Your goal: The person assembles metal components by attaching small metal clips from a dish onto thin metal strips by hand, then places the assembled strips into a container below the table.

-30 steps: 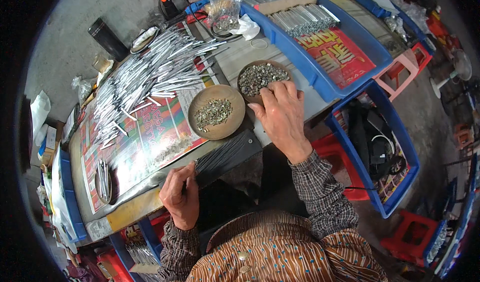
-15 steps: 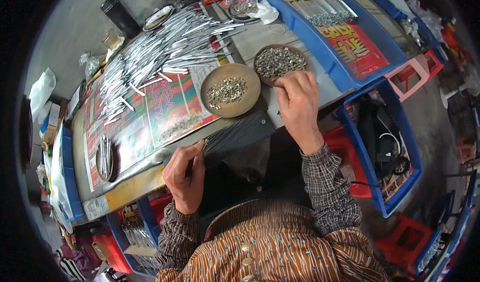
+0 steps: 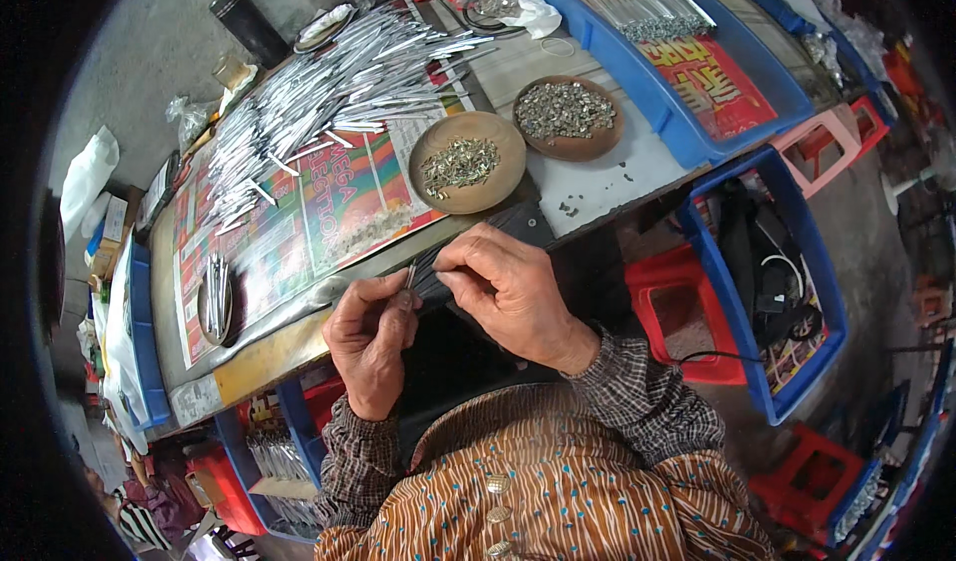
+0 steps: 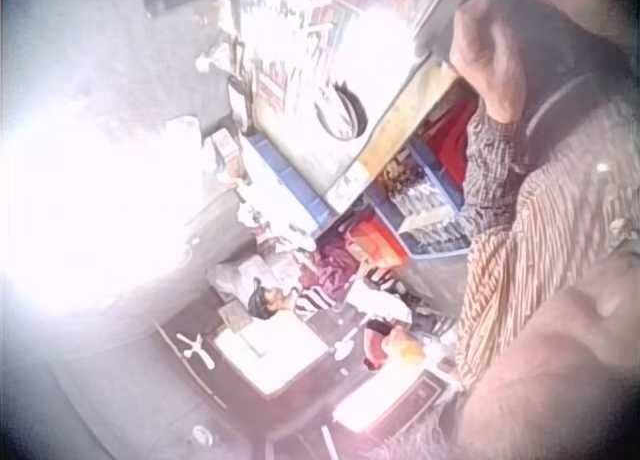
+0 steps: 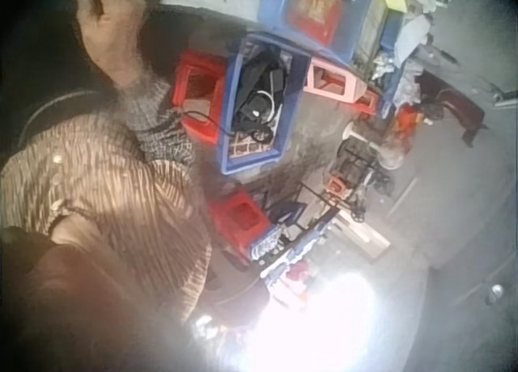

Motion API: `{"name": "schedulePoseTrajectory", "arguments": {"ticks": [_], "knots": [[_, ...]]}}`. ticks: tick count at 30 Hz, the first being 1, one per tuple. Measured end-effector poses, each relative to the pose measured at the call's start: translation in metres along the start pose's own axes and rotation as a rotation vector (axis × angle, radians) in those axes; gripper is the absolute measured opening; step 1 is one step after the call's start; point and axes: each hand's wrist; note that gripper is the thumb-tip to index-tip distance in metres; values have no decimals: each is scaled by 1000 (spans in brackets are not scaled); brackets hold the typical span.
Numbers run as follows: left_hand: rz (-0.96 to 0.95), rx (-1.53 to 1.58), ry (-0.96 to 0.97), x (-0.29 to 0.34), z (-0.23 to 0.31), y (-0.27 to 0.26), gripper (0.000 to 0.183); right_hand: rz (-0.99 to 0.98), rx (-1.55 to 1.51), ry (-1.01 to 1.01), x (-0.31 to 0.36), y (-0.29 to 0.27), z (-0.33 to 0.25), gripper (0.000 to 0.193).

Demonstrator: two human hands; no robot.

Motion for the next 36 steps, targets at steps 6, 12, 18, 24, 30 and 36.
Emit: {"name": "schedulePoseTrajectory", "arguments": {"ticks": [6, 12, 18, 24, 30, 36], "knots": [[-8, 89, 21, 1, -1, 2, 19, -52, -109, -18, 0, 6, -1, 15], [-27, 82, 22, 4, -2, 4, 14, -36, -183, -1, 2, 12, -8, 17], [-45, 92, 29, 6, -4, 5, 14, -66, -178, -8, 3, 11, -7, 16], [-63, 136, 15, 6, -3, 7, 14, -77, -260, 29, 5, 10, -8, 12], [-87, 241, -19, 5, -2, 6, 15, -40, -448, 125, 6, 11, -6, 12], [-68, 250, -12, 5, -5, 7, 14, -70, -343, 137, 4, 6, -4, 15]]}}
Point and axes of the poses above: each hand's wrist, its own x-axis away from the middle knuckle, its own y-axis out of the palm, z = x × y, and after that the axes turned 15 degrees about -z, right-handed
